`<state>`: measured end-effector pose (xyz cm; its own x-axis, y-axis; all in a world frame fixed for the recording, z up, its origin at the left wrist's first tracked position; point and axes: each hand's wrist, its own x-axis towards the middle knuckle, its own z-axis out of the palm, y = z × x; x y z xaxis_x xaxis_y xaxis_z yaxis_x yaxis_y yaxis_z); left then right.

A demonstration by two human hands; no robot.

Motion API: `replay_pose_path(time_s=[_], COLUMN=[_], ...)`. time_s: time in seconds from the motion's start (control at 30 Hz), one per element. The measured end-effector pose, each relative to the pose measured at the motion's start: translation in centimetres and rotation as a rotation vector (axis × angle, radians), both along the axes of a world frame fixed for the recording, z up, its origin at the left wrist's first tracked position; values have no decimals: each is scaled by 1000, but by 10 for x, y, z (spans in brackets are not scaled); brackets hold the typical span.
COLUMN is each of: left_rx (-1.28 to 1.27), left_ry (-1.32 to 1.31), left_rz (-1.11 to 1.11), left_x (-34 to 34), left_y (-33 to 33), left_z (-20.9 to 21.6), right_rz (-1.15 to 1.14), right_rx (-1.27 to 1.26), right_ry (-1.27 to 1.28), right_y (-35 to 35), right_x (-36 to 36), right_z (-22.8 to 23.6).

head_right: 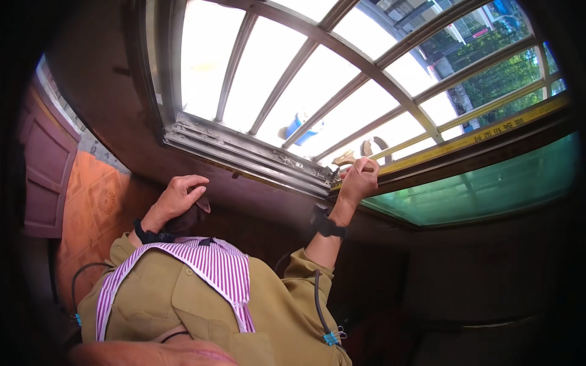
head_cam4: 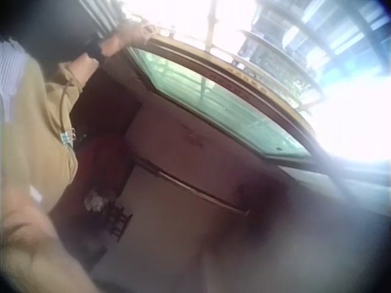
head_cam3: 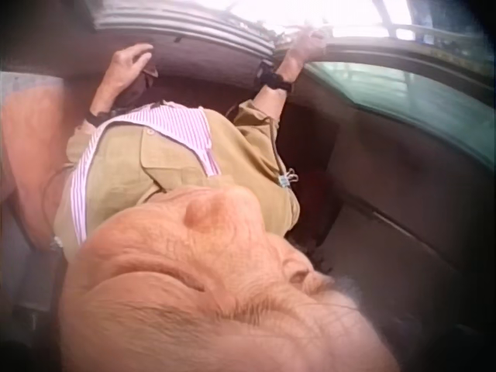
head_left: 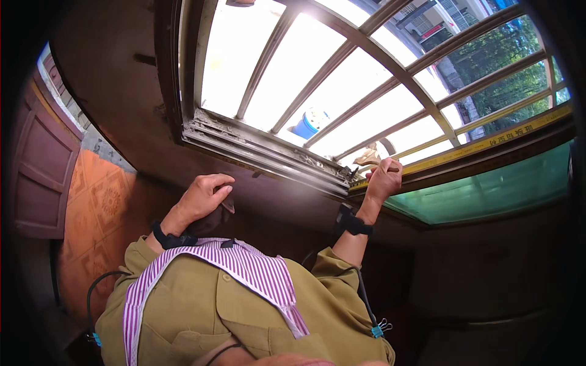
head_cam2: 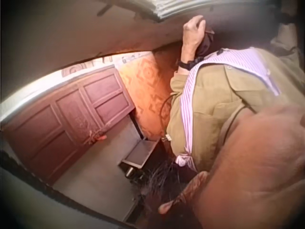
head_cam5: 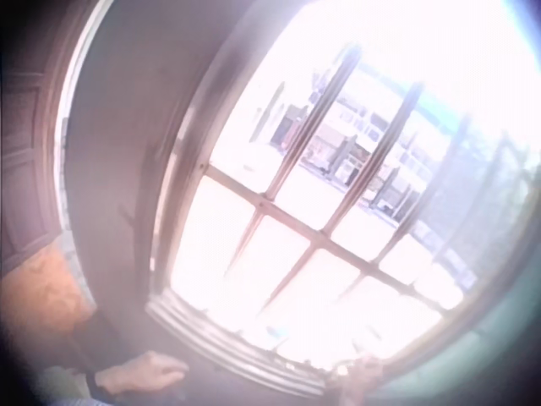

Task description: Cleaning a metal window frame and its tracks using a brush and a cloth.

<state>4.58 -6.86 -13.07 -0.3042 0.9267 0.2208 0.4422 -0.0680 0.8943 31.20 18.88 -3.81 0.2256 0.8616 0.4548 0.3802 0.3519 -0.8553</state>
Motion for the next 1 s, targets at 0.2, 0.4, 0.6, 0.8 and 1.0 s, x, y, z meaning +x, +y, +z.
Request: replay_pose_path(time_s=[0.2, 0.4, 0.6, 0.8, 1.0], left_rx=[3, -20, 15, 28, 73], left_ry=[-5, 3, 6, -4, 3], left_rz=[-32, -6, -4, -39, -98], left_x=[6, 5, 4, 4, 6], left_y=[1, -9, -6, -5, -1], left_z=[0, -5, -2, -2, -2], right_rz=[80, 57, -48, 60, 153], right_rx=[-104, -294, -221, -378, -461], right_ry=[41, 34, 154, 298, 308], right_y=[36, 22, 12, -20, -7], right_x=[-8, -11, -21, -18, -32], right_z=[-41, -34, -51, -32, -49])
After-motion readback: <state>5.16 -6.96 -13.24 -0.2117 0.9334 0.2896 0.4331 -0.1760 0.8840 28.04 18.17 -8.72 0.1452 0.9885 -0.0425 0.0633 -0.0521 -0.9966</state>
